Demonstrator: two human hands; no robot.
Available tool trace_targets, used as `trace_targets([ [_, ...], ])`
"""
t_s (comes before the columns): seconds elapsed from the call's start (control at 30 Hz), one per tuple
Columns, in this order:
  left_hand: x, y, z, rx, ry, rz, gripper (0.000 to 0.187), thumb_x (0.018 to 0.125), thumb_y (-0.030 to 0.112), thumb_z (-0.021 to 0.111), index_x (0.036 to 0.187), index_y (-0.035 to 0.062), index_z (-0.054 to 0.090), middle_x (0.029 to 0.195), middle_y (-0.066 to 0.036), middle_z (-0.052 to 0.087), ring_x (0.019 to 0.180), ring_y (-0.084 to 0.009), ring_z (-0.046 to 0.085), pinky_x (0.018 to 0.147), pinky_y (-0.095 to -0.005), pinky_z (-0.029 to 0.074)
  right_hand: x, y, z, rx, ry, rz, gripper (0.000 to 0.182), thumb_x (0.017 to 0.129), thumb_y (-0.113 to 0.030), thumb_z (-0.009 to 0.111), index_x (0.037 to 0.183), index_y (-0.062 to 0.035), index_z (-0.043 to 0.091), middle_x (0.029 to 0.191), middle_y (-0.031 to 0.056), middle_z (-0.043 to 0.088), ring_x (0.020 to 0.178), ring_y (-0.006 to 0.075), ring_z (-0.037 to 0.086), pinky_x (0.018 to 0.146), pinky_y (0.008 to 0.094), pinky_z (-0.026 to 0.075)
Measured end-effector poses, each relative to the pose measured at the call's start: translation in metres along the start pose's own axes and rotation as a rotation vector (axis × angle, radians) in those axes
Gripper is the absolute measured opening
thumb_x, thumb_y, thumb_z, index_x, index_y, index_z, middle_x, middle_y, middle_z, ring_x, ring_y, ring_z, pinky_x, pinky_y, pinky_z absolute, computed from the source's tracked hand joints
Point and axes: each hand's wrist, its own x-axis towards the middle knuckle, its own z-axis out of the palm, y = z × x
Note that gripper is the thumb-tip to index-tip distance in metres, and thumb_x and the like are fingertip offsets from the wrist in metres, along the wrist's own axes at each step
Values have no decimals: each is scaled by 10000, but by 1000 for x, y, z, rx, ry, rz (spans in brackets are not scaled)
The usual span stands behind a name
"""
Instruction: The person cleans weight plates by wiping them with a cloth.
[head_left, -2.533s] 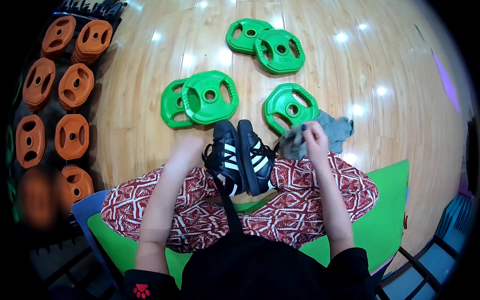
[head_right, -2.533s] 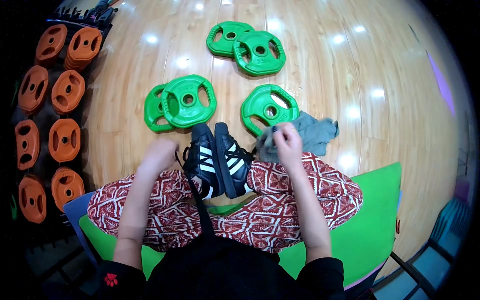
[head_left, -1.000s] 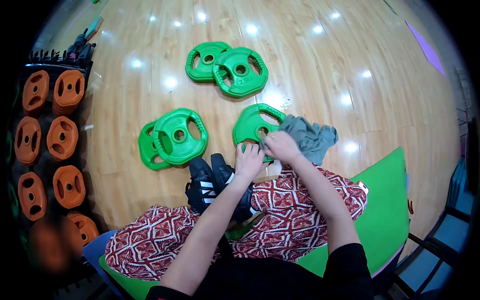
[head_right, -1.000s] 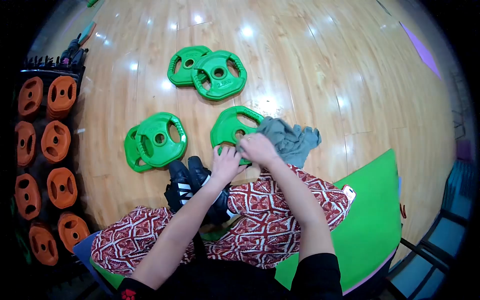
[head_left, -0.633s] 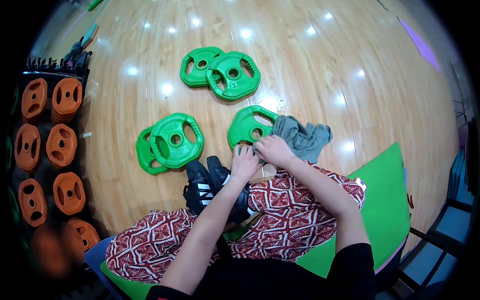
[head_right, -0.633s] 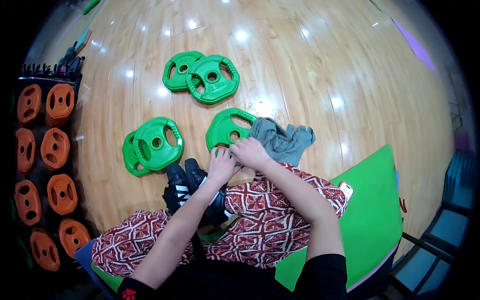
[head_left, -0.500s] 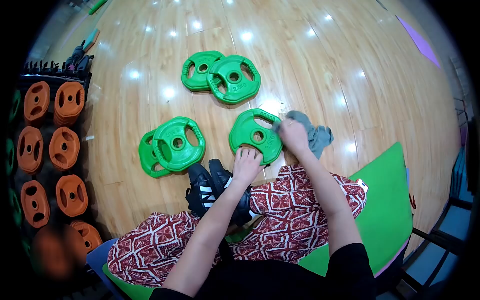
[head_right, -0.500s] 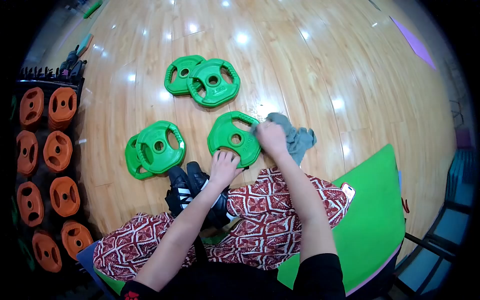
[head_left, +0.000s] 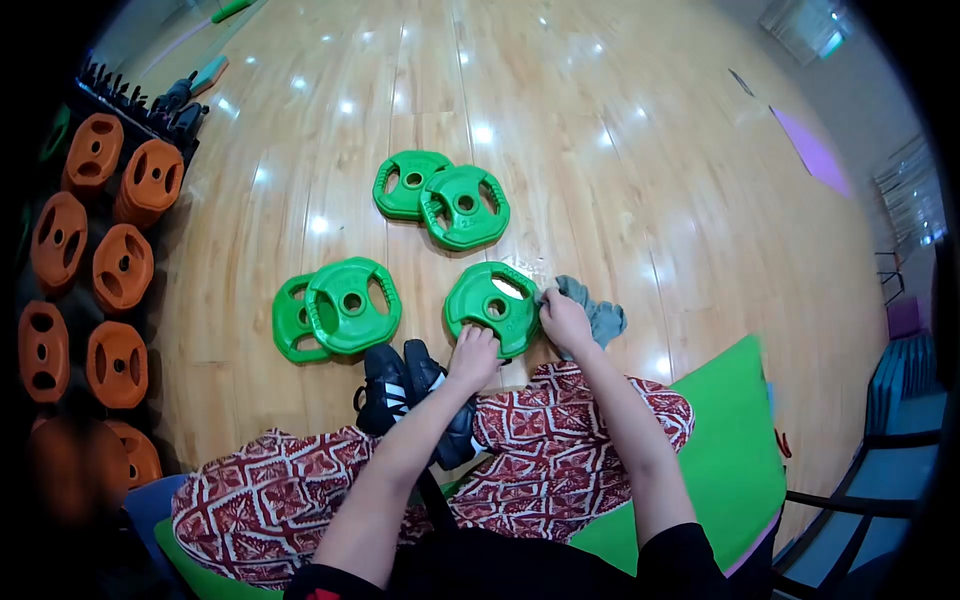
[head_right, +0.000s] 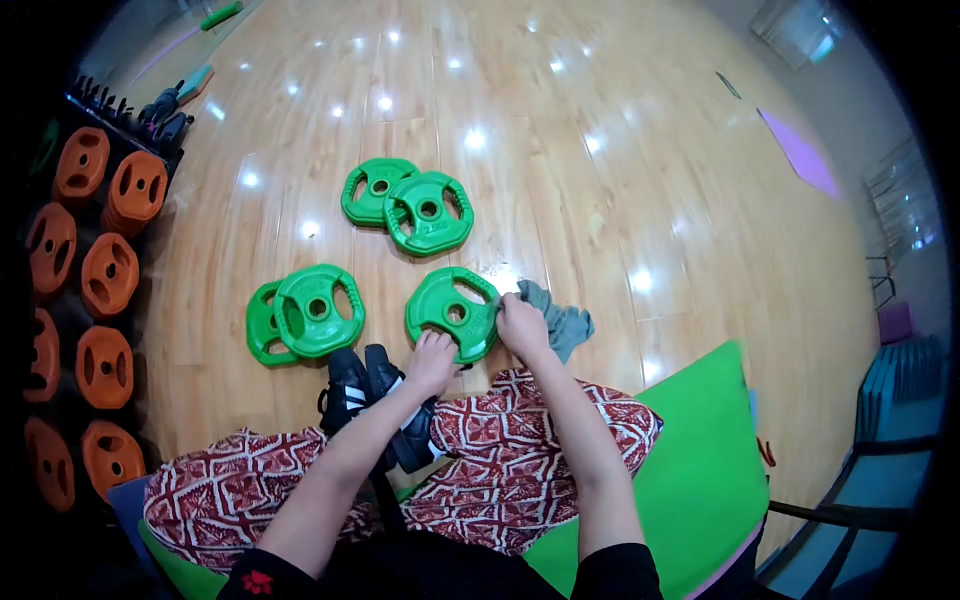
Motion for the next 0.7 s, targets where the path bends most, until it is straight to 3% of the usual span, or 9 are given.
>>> trace_targets([
  [0.13, 19, 2, -30, -215, 141, -19, 238, 687, 240, 620, 787, 27, 583, 853, -123, 511, 911, -280, 474, 853, -401, 342, -8, -42, -54, -1, 3, -150, 206, 737, -180, 476, 846, -8, 512, 775, 199, 575, 756, 360, 552, 681, 449, 435],
  [0.27, 65, -5, -60, -363, 115, -281, 341, 772, 331, 499, 831, 4, 580, 896, -186, 553, 857, -347, 519, 788, -433, 388, 20, -56, -103, 26, -46, -30, 235, 731, -194, 482, 857, -2, 528, 788, 201, 574, 765, 349, 557, 689, 414, 443],
  [0.33, 93, -23, -70, -462, 13, -374, 407, 798, 368, 428, 835, -9, 578, 892, -209, 581, 837, -352, 547, 763, -427, 399, 27, -62, -129, 59, 101, -30, 239, 740, -204, 480, 858, -5, 538, 796, 200, 579, 770, 332, 566, 677, 398, 444],
  [0.47, 130, -50, -100, -668, 44, -410, 457, 801, 393, 429, 852, -31, 591, 847, -224, 595, 820, -322, 570, 714, -404, 415, 64, -38, -128, 358, 195, 55, 256, 735, -214, 500, 875, -6, 553, 787, 177, 589, 754, 286, 579, 661, 360, 445],
  [0.53, 164, -72, -92, -945, -64, -647, 512, 821, 416, 399, 865, -62, 579, 835, -225, 593, 815, -316, 573, 728, -399, 408, 92, -19, -122, 421, 236, 81, 263, 729, -218, 511, 879, -6, 557, 782, 167, 593, 746, 269, 582, 656, 350, 446],
  [0.63, 198, -91, -99, -883, -183, -607, 548, 835, 437, 375, 922, -69, 567, 881, -222, 588, 829, -311, 570, 747, -404, 405, 156, -4, -113, 359, 85, 101, 233, 711, -191, 539, 832, 8, 548, 709, 120, 595, 709, 217, 597, 615, 330, 461],
  [0.67, 205, -98, -97, -920, -226, -520, 560, 842, 442, 357, 937, -71, 561, 891, -221, 584, 838, -309, 565, 758, -392, 405, 168, -12, -115, 628, -75, 165, 199, 715, -161, 545, 799, 19, 538, 678, 103, 584, 668, 182, 602, 570, 304, 465],
  [0.7, 208, -99, -109, -862, -346, -542, 569, 846, 444, 343, 939, -72, 561, 913, -223, 578, 866, -300, 559, 779, -374, 405, 181, -16, -112, 678, -176, 217, 186, 718, -154, 544, 790, 18, 538, 672, 97, 579, 638, 165, 592, 548, 289, 459],
])
